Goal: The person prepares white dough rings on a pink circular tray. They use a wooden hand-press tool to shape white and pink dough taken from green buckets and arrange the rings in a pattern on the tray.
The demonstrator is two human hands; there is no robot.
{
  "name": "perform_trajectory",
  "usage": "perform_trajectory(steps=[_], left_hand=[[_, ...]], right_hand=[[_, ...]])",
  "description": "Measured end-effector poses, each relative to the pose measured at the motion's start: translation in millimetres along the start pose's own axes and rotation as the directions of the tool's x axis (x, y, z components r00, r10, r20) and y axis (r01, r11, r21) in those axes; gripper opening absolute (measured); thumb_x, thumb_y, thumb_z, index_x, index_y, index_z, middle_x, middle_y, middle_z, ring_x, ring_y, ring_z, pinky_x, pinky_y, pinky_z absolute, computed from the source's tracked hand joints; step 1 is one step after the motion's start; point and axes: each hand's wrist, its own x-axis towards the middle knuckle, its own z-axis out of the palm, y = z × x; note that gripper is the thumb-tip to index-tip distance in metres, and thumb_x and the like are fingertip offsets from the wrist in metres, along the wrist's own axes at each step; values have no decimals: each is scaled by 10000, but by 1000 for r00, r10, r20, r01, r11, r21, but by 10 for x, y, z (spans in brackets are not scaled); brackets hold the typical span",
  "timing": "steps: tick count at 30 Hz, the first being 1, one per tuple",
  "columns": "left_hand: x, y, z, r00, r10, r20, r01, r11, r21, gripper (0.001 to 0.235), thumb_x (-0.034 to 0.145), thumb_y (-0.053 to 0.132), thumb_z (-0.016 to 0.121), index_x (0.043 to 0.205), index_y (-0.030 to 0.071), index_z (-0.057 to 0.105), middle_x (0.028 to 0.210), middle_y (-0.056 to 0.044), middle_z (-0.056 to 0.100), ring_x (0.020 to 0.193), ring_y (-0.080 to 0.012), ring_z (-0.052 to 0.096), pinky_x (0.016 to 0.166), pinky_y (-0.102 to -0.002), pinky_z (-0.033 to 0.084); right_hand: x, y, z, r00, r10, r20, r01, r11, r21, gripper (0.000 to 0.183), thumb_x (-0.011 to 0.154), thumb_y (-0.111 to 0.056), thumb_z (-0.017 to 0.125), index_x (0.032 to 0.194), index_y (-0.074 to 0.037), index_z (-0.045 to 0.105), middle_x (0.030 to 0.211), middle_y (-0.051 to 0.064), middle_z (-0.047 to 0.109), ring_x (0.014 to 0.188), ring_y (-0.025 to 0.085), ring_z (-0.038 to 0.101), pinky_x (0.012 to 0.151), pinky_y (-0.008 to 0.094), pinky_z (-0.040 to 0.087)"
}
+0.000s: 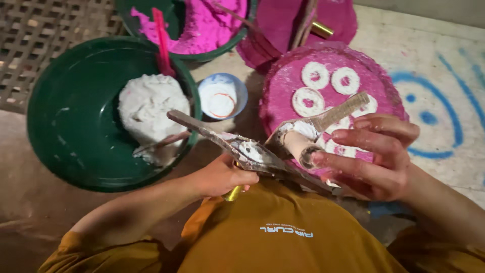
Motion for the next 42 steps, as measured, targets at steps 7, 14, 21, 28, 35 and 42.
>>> perform_trajectory(steps=[7,14,21,28,35,42], left_hand=[[-264,-97,-551,1000,-7,-27,6,999,-33,368,769,153,754,1106,91,619,852,-22,657,712,-127,647,623,-301,534],[-253,-330,-1068,1000,4,-16,-7,981,-195,255,859,153,752,1034,-17,680,800,-73,656,693,-163,632,609,-328,535],[-586,-636,-1710,842,440,-310,-525,800,-289,202,890,92,719,1068,15,662,919,-61,668,809,-171,656,709,-327,553],[-873,-1150,-1961,702,299,-647,-652,634,-415,401,864,131,674,1228,-22,603,1039,-66,655,854,-156,597,734,-301,501],[-1105,-1283,-2082,610,378,-697,-747,567,-347,373,909,139,641,1240,3,535,992,-67,545,813,-155,515,740,-302,447],[-1020,-1297,-2239,616,355,-703,-743,558,-369,310,907,112,583,1198,23,528,1011,-73,542,808,-156,502,747,-307,438]], right_hand=[[501,-44,451,985,-163,53,161,986,41,256,843,-280,881,1081,-224,805,1175,-4,670,1121,226,514,920,377,461],[565,323,865,974,-193,119,196,980,-18,170,898,-83,826,1065,-111,809,1067,36,748,1033,258,668,839,367,528],[53,1035,2532,22,786,617,-410,-556,723,261,1086,-191,466,1142,43,568,1058,178,698,914,248,636,837,353,590],[-453,1690,4313,-185,835,518,-21,-530,848,241,1068,-229,549,1044,3,611,904,97,599,758,240,578,669,366,505],[-104,1824,4086,-303,728,616,93,-620,779,248,917,-272,493,914,-99,671,888,28,654,823,203,582,783,395,482],[-319,1505,3973,-265,859,437,-361,-509,781,233,966,-345,735,945,-124,665,795,-15,535,752,176,433,651,345,363]])
